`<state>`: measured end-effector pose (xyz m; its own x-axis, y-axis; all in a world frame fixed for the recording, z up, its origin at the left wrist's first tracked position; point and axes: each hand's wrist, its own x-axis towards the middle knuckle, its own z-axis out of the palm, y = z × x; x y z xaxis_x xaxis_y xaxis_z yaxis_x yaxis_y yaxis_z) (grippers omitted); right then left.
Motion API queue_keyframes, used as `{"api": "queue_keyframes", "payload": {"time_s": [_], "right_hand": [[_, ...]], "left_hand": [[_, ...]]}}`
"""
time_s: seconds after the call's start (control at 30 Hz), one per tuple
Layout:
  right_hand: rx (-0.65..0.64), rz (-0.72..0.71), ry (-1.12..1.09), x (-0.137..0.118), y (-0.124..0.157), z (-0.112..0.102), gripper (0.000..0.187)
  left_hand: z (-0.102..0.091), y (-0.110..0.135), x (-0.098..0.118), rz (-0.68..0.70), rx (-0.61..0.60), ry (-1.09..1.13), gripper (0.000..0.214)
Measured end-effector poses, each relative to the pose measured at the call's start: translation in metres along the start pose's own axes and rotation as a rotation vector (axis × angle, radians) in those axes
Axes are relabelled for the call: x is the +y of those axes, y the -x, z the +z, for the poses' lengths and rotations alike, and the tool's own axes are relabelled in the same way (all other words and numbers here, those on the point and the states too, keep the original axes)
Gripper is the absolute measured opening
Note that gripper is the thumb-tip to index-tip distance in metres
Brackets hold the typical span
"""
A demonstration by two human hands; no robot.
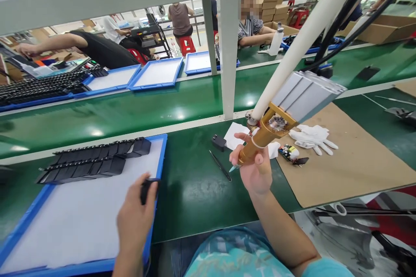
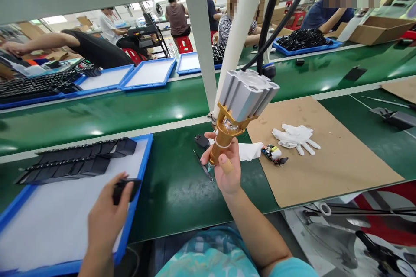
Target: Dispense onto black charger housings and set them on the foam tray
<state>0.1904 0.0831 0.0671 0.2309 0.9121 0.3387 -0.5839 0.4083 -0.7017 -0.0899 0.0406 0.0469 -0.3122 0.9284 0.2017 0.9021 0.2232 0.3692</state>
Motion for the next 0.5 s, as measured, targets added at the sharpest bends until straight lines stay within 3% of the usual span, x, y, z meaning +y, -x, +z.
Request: {"api": "queue_keyframes", "payload": {"time_s": [0.13,0.2,0.27,0.33,0.4,0.43,0.5], "right_hand": [[0.007,0.004,-0.016,0.002,0.001,0.0,0.033],[0.003,0.0,-0.021,0.002,0.001,0.0,0.033],[-0.003,0.0,-0.021,0.002,0.002,0.001,0.032],[-0.006,0.008,-0.019,0.001,0.002,0.001,0.032],[-0.005,0.01,-0.019,0.0,0.002,0.002,0.032],[-0.003,0.011,-0.019,0.0,0.002,0.002,0.033],[0.003,0.009,-0.017,0.0,0.002,0.002,0.033]], "left_hand": [[-0.014,-0.033,-0.048,-0.162,-0.081,-0.085,0.047],[-0.01,-0.041,-0.064,-0.161,-0.166,-0.067,0.051],[-0.006,-0.046,-0.068,-0.086,-0.107,-0.084,0.057],[-0.005,-0.049,-0.057,0.073,0.091,-0.107,0.064],[-0.005,-0.052,-0.031,0.255,0.213,-0.05,0.067],[-0.002,-0.053,-0.013,0.336,0.181,0.012,0.067],[0.01,-0.055,0.03,0.439,0.0,0.125,0.066]]}}
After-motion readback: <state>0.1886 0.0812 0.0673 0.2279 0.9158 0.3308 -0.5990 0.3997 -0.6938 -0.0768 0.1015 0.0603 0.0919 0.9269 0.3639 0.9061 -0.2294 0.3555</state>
